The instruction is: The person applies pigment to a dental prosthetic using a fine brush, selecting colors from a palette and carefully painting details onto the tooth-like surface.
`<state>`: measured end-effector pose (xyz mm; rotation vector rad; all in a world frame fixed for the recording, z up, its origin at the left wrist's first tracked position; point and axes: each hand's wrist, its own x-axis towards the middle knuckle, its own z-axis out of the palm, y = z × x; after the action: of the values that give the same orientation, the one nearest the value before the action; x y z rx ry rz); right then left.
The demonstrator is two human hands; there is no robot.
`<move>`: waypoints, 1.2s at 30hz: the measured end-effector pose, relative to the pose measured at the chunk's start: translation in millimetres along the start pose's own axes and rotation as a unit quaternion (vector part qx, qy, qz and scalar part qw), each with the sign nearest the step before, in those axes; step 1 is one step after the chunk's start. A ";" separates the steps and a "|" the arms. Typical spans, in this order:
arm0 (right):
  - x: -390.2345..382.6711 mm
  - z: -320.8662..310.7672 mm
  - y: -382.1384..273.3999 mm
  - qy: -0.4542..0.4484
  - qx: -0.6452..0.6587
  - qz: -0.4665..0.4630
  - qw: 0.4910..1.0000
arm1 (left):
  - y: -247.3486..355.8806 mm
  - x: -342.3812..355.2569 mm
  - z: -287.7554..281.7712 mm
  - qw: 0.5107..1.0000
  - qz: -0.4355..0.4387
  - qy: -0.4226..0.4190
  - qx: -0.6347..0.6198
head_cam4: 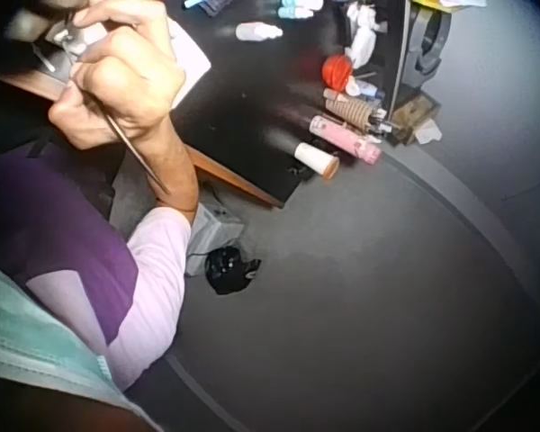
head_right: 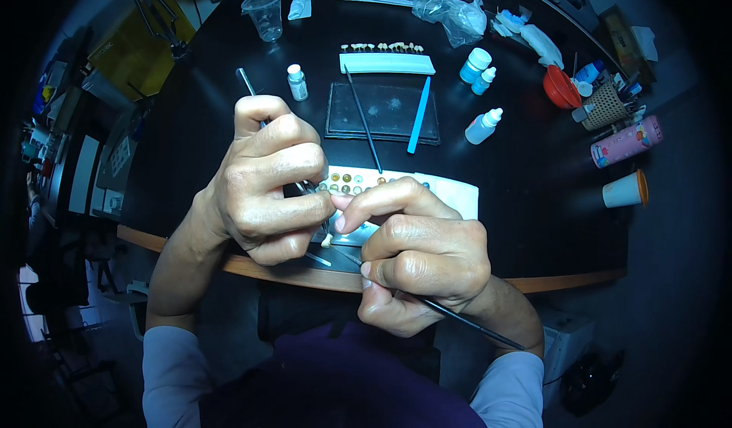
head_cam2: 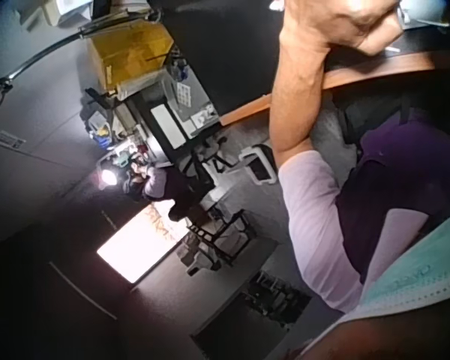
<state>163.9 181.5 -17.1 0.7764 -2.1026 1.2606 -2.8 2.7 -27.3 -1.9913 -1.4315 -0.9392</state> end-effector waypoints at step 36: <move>-0.1 0.7 2.4 0.009 0.033 -0.007 0.999 | -1.5 0.8 -0.9 0.994 -0.031 0.015 -0.102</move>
<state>162.1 181.9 -18.8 0.8041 -2.0456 1.3314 -4.3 3.0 -26.1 -2.0774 -1.4389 -1.1791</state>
